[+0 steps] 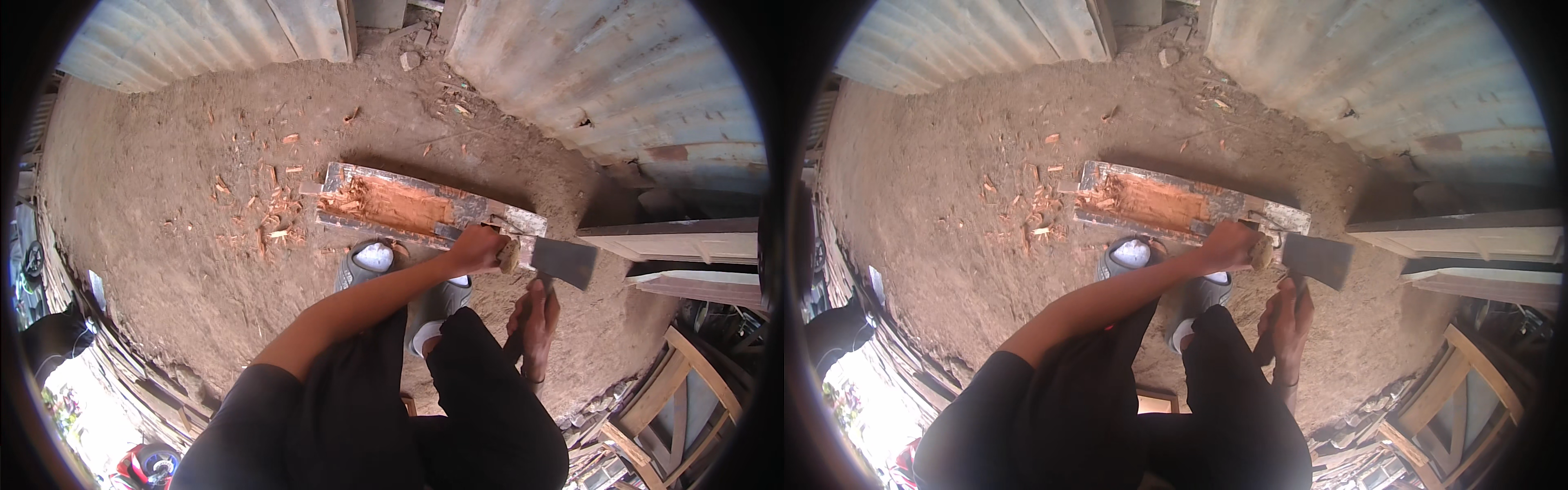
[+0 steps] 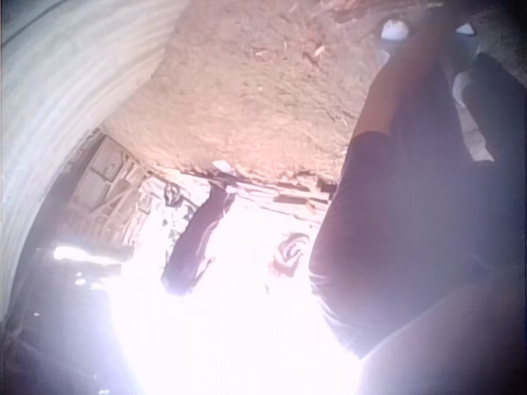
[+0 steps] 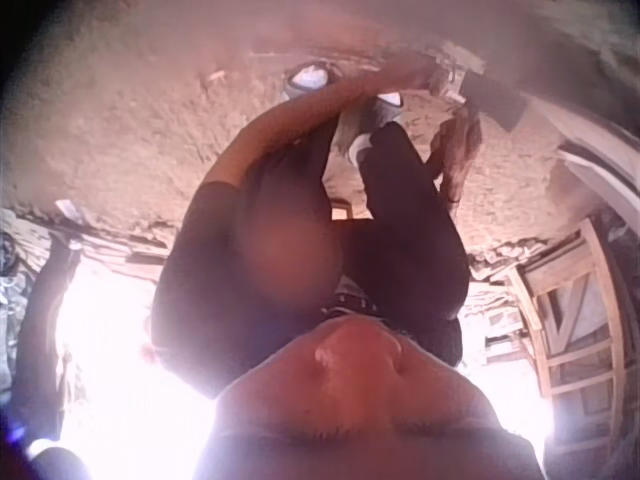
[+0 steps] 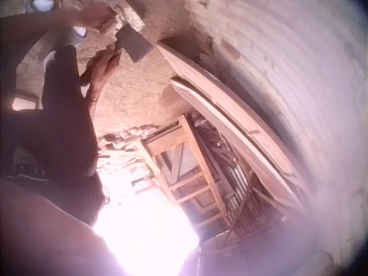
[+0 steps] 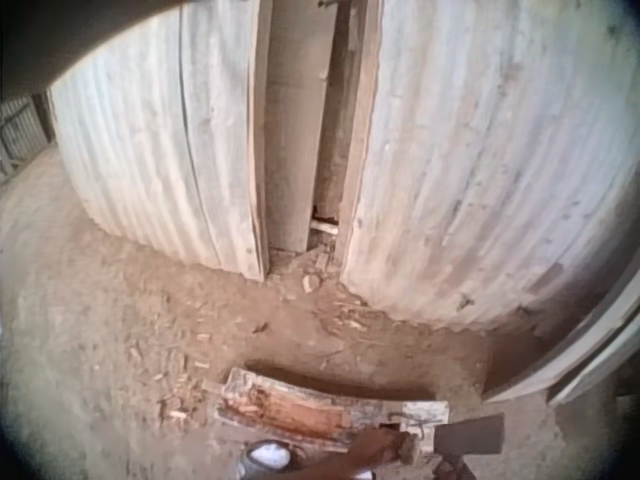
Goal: The person repeatedly strikes a rectangular wooden block with a small axe, chipping away wood and creating a pile of shavings on the ground. The person holds the block steady with one hand while swinging the axe with the other.
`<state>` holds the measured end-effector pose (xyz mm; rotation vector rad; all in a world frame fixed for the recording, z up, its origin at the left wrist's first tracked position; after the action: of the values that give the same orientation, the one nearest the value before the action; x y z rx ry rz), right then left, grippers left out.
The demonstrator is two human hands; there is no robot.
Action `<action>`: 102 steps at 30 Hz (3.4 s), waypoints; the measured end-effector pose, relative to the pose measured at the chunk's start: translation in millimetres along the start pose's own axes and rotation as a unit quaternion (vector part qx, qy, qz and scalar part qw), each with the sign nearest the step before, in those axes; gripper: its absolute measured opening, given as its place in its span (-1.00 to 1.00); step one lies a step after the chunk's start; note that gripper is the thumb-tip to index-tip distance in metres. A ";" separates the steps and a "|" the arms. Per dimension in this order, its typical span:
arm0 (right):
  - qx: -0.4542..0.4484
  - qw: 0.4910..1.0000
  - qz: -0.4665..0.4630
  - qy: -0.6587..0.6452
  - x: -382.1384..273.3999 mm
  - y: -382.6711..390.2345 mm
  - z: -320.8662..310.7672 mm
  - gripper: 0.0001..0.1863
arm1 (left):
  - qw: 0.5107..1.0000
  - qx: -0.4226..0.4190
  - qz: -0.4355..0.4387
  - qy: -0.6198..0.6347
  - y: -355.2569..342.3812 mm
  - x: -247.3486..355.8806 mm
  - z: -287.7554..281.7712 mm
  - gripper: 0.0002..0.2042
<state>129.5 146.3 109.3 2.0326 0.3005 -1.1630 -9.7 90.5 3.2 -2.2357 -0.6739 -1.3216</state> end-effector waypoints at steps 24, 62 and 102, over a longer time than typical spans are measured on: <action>0.009 0.992 0.024 -0.126 46.5 2.9 -1.9 -0.56 | 0.998 -0.048 0.012 -0.026 16.5 6.0 -17.3 -0.76; 0.057 0.991 -0.077 -0.096 -2.4 16.3 10.1 -0.61 | 0.998 -0.029 -0.044 -0.022 -2.0 -5.0 -6.7 -0.71; -0.093 0.995 0.043 0.018 50.8 -6.0 15.5 -0.59 | 0.990 -0.075 -0.068 -0.099 11.7 -28.6 0.8 -0.77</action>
<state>144.8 131.2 60.3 1.8864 0.3236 -1.0086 -14.0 76.8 -24.1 -2.5050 -0.8369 -1.2600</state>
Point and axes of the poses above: each hand's wrist, its own y-axis away from the middle knuckle, its own z-axis out of the palm, x = y × z, the point moved 10 cm from there along -y, towards the middle knuckle, and after that the axes turned 5 degrees about -z, right-handed, at the moved point
